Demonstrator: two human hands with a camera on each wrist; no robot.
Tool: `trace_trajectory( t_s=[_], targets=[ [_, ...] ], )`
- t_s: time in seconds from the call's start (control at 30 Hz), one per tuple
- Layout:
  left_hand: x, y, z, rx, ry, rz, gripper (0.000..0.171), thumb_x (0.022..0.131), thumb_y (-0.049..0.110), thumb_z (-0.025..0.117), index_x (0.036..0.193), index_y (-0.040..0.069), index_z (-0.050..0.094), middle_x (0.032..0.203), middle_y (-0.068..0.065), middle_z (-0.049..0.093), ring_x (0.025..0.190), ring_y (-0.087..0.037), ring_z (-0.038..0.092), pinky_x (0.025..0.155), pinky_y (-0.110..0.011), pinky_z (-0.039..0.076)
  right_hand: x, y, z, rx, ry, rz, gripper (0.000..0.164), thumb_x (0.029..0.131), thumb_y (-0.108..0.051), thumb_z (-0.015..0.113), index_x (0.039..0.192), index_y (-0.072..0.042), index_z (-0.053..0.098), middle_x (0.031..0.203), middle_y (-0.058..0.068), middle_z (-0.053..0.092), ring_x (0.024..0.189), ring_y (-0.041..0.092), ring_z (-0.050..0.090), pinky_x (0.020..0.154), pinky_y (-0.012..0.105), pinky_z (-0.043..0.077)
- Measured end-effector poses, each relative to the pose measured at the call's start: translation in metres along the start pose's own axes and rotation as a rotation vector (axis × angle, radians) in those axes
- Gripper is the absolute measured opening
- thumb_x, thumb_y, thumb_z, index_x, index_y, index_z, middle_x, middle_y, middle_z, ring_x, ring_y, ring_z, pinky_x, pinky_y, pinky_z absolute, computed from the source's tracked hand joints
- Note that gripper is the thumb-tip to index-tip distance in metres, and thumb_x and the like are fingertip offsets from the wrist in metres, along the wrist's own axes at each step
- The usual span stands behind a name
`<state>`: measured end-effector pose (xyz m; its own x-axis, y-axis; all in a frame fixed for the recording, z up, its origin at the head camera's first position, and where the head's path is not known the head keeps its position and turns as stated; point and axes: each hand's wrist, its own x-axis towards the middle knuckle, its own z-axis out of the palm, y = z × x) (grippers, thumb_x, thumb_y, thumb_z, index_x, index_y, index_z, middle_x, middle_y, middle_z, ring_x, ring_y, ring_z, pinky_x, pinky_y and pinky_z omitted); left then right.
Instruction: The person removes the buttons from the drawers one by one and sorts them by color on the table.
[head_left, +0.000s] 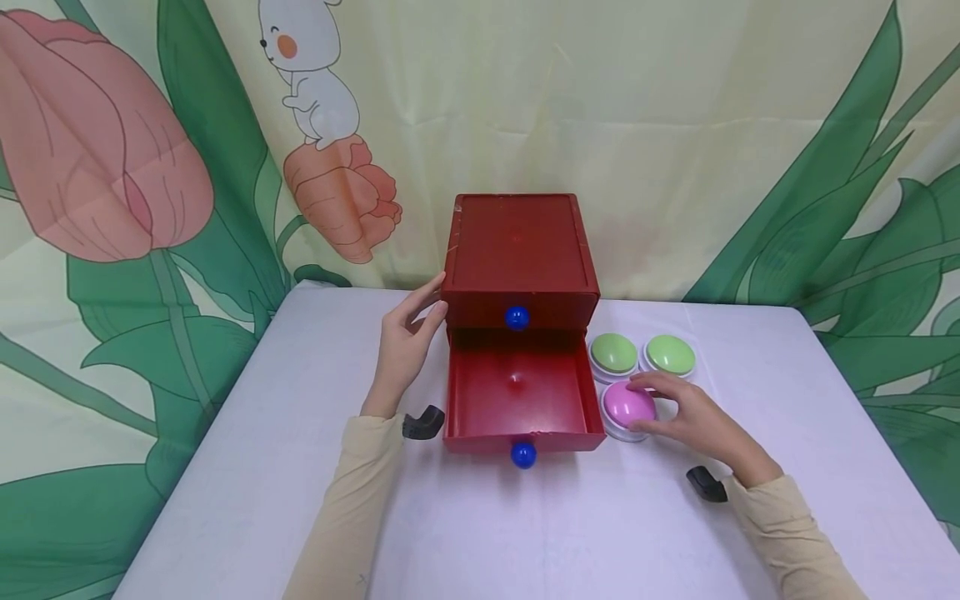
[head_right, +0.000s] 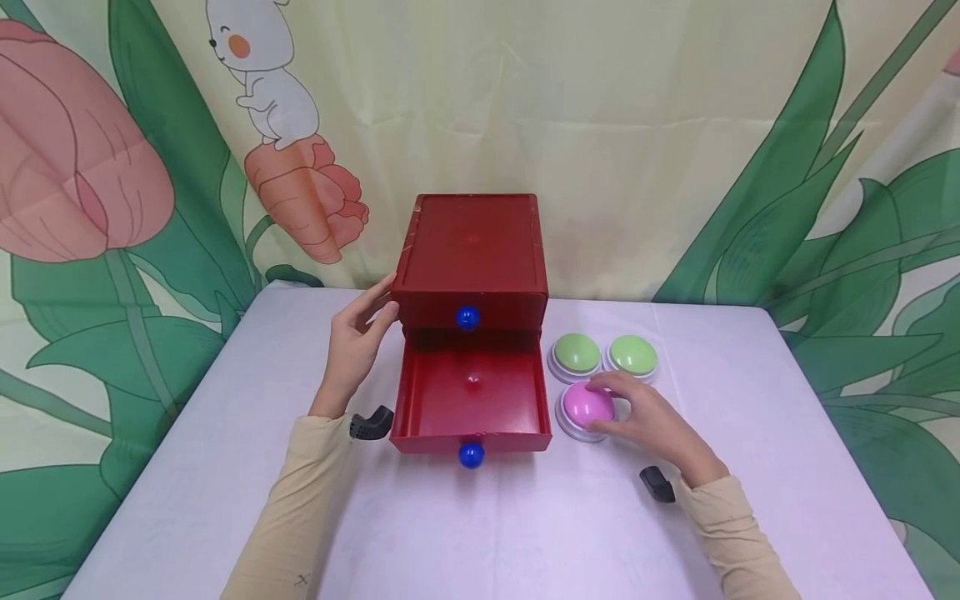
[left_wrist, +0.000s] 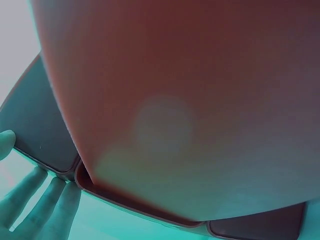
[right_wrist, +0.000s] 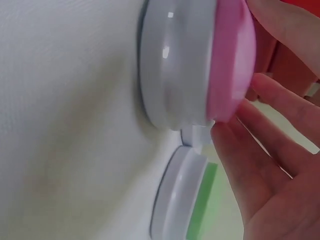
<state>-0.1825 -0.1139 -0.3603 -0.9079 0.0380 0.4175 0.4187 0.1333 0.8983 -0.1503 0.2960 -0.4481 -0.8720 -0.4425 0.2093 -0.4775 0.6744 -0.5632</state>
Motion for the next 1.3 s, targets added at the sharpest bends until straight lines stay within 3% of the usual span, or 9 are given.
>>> trace_trajectory(
  t_s=[0.13,0.3,0.53,0.8,1.07,1.3],
  targets=[
    [0.000,0.000,0.000,-0.002,-0.002,0.002,0.044,0.099,0.009,0.059,0.142,0.007,0.054,0.138,-0.012,0.060,0.125,-0.023,0.058,0.096,-0.032,0.054,0.000,-0.006,-0.005,0.015,0.007,0.012,0.055,0.074,-0.017,0.088,0.122,-0.004,0.065,0.119,0.009,0.066,0.108,0.030,0.063,0.090,0.032,0.057],
    [0.000,-0.001,0.000,-0.007,0.002,0.005,0.044,0.099,0.008,0.060,0.142,0.007,0.055,0.138,-0.013,0.060,0.125,-0.023,0.058,0.097,-0.032,0.054,-0.002,-0.014,-0.009,0.056,0.010,0.015,0.053,0.078,-0.017,0.086,0.124,-0.005,0.064,0.122,0.009,0.065,0.109,0.031,0.062,0.090,0.029,0.056],
    [0.000,0.000,0.000,-0.028,-0.002,-0.005,0.044,0.098,0.007,0.059,0.142,0.005,0.054,0.138,-0.014,0.060,0.125,-0.024,0.058,0.095,-0.027,0.054,-0.002,-0.026,-0.011,0.067,0.007,0.015,0.052,0.080,-0.018,0.084,0.126,-0.006,0.063,0.122,0.008,0.065,0.107,0.029,0.064,0.085,0.036,0.059],
    [0.000,0.000,0.000,-0.024,-0.001,-0.009,0.044,0.099,0.008,0.059,0.143,0.006,0.054,0.139,-0.013,0.060,0.125,-0.023,0.058,0.096,-0.029,0.054,0.001,-0.046,-0.014,0.057,0.054,-0.079,0.052,0.077,-0.006,0.084,0.125,-0.008,0.064,0.120,0.006,0.066,0.108,0.020,0.061,0.091,0.009,0.047],
    [-0.001,0.002,-0.001,-0.013,-0.002,-0.007,0.045,0.099,0.008,0.059,0.143,0.006,0.053,0.139,-0.013,0.060,0.125,-0.024,0.058,0.095,-0.028,0.054,0.000,-0.074,-0.019,0.061,0.053,-0.017,0.043,0.083,-0.016,0.081,0.122,-0.020,0.066,0.115,-0.005,0.067,0.100,0.018,0.067,0.080,0.024,0.058],
    [-0.001,0.001,0.000,-0.012,-0.001,-0.003,0.044,0.099,0.008,0.059,0.143,0.007,0.054,0.139,-0.013,0.060,0.125,-0.024,0.058,0.096,-0.030,0.054,0.000,-0.097,-0.025,0.091,0.067,-0.048,0.042,0.083,-0.013,0.081,0.121,-0.020,0.066,0.113,-0.007,0.068,0.095,0.008,0.067,0.081,0.017,0.056]
  ],
)
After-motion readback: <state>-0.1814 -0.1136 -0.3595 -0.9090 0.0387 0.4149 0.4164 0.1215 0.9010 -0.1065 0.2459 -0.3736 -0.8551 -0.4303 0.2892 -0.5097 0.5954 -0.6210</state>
